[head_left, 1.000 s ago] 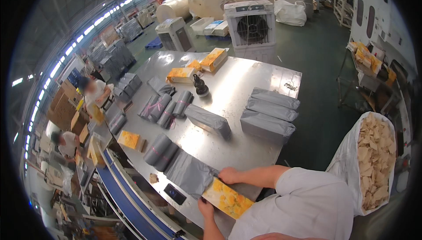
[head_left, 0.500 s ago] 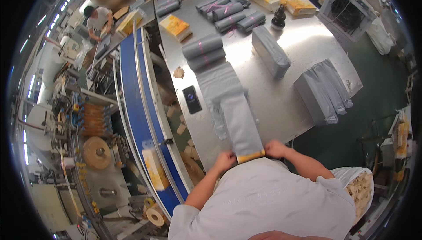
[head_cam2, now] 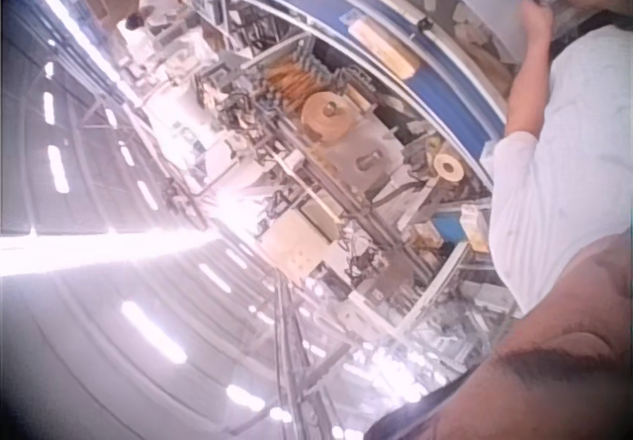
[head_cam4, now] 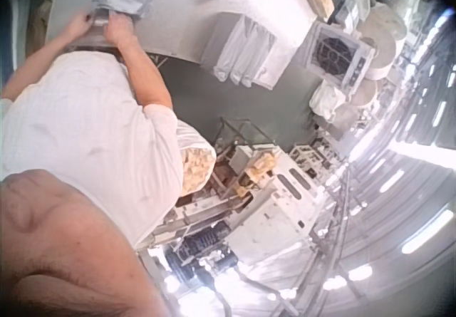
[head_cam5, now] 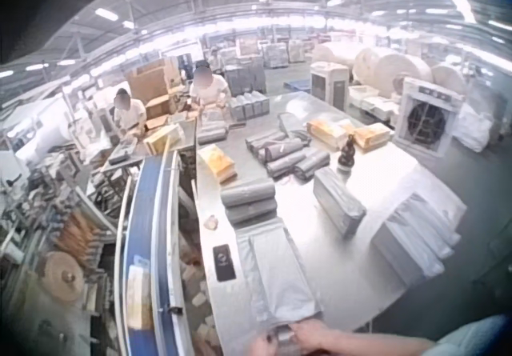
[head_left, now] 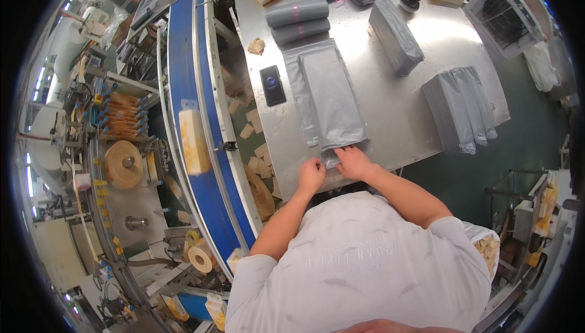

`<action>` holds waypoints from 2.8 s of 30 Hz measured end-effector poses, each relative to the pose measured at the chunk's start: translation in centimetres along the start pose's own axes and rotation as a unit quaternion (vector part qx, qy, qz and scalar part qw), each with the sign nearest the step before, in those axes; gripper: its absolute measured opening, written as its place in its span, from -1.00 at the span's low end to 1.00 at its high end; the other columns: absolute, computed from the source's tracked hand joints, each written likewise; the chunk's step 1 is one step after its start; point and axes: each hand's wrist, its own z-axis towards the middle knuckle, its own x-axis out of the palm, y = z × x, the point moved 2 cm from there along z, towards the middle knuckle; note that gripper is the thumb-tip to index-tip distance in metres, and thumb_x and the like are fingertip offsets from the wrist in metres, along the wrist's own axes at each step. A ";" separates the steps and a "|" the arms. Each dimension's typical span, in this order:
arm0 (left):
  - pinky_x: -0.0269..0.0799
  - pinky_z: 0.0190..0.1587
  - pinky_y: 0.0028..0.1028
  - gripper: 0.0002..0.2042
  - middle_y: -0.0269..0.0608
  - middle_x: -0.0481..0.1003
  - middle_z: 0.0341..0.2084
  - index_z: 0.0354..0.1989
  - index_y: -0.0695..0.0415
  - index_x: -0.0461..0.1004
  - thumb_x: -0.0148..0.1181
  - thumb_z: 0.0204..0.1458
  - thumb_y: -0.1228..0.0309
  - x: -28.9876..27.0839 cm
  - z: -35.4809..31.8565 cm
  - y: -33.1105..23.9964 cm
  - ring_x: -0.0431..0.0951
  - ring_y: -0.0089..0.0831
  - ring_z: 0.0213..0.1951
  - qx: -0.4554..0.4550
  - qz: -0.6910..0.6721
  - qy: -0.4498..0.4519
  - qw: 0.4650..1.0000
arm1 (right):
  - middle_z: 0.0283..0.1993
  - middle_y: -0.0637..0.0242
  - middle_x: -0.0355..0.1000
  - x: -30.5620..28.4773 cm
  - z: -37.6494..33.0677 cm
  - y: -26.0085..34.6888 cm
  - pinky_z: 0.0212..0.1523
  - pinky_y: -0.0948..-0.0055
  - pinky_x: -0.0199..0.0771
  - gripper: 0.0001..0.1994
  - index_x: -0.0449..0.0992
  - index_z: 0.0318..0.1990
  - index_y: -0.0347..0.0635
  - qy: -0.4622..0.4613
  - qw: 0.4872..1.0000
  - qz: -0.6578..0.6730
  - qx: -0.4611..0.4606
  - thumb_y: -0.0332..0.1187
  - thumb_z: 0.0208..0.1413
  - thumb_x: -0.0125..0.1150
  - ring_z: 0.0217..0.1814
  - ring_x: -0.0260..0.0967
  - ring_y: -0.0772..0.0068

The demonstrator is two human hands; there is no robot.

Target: The person picks up yellow boxes from a conveyor belt and places them into gray plastic shipping bags on a metal table. They fold the top of the bags to seal them and then stack the finished packages on the table.

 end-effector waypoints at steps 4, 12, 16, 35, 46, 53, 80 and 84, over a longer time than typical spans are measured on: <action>0.56 -0.23 -0.15 -0.85 0.13 0.64 -0.41 -0.25 0.25 0.65 0.31 0.16 0.41 -0.3 -1.0 2.0 0.68 0.03 -0.33 -0.005 -0.075 0.007 0.997 | 0.06 0.13 0.53 1.2 0.0 1.1 0.09 0.05 0.56 -0.62 0.54 0.13 -0.14 -0.105 0.987 0.063 -0.100 -0.29 0.17 0.32 0.12 0.51 -0.04; 0.57 -0.20 -0.22 -0.86 0.09 0.66 -0.37 -0.22 0.27 0.66 0.29 0.15 0.45 -0.5 -1.3 1.4 0.70 -0.10 -0.32 0.044 -0.115 0.004 0.992 | -0.21 0.16 0.50 2.1 1.6 2.4 -0.13 0.02 0.56 -0.90 0.53 -0.27 -0.13 -0.079 0.983 0.085 -0.139 -0.35 0.12 0.28 -0.12 0.53 -0.04; 0.57 -0.20 -0.27 -0.88 0.03 0.65 -0.42 -0.25 0.28 0.64 0.28 0.15 0.48 -0.1 -1.1 2.2 0.69 -0.17 -0.34 0.023 -0.137 0.052 0.989 | -0.27 0.11 0.50 2.1 -5.9 -2.6 -0.17 -0.01 0.56 -0.87 0.52 -0.30 -0.15 -0.035 0.991 0.071 -0.105 -0.32 0.08 0.29 -0.18 0.52 -0.08; 0.24 0.48 -0.14 -0.75 -0.08 0.39 0.38 -0.13 0.18 0.56 0.23 0.00 0.42 -6.0 4.7 -6.1 0.32 -0.16 0.45 0.599 0.383 0.097 0.697 | 0.30 0.33 0.47 -9.7 -2.8 -9.6 0.47 0.19 0.31 -0.55 0.55 0.19 -0.09 -0.155 0.873 -0.238 -0.396 -0.46 0.09 0.19 0.47 0.32 0.10; 0.46 0.01 -0.28 -0.91 -0.12 0.61 -0.18 -0.26 0.21 0.51 0.23 0.21 0.45 -5.0 6.5 -5.5 0.58 -0.29 -0.09 0.211 -0.011 0.005 0.977 | -0.23 0.15 0.62 -5.0 2.1 -15.4 -0.03 0.24 0.58 -0.81 0.62 -0.24 -0.20 -0.158 0.933 0.322 -0.007 -0.26 0.29 0.28 -0.13 0.57 0.07; 0.31 -0.35 -0.35 -0.68 -0.30 0.41 -0.56 -0.40 0.21 0.43 0.26 0.33 0.25 -0.8 11.7 -3.1 0.34 -0.49 -0.47 -0.131 -0.284 -0.084 0.946 | -0.28 0.12 0.60 -3.3 7.0 -14.6 -0.11 0.11 0.51 -0.73 0.60 -0.22 -0.21 -0.215 0.904 0.320 0.186 -0.15 0.27 0.32 -0.21 0.53 0.03; 0.53 0.05 -0.45 -0.74 -0.25 0.68 -0.09 0.07 0.19 0.61 0.28 0.32 0.33 1.6 -0.4 -3.3 0.64 -0.50 -0.08 0.067 -0.227 0.219 0.947 | 0.41 0.04 0.23 -10.2 -19.6 -17.1 0.44 -0.14 0.08 -0.35 0.41 0.12 -0.14 -0.415 0.832 -0.169 0.328 -0.37 -0.21 0.56 0.51 0.08 -0.17; 0.52 0.04 -0.46 -0.76 -0.25 0.68 -0.13 0.05 0.21 0.61 0.28 0.32 0.35 1.2 0.1 -2.9 0.63 -0.52 -0.08 0.048 -0.244 0.222 0.943 | 0.41 0.00 0.26 -11.2 -14.2 -12.4 0.37 0.00 0.27 -0.36 0.39 0.21 -0.19 -0.346 0.909 -0.078 0.219 -0.28 -0.07 0.48 0.44 0.23 -0.07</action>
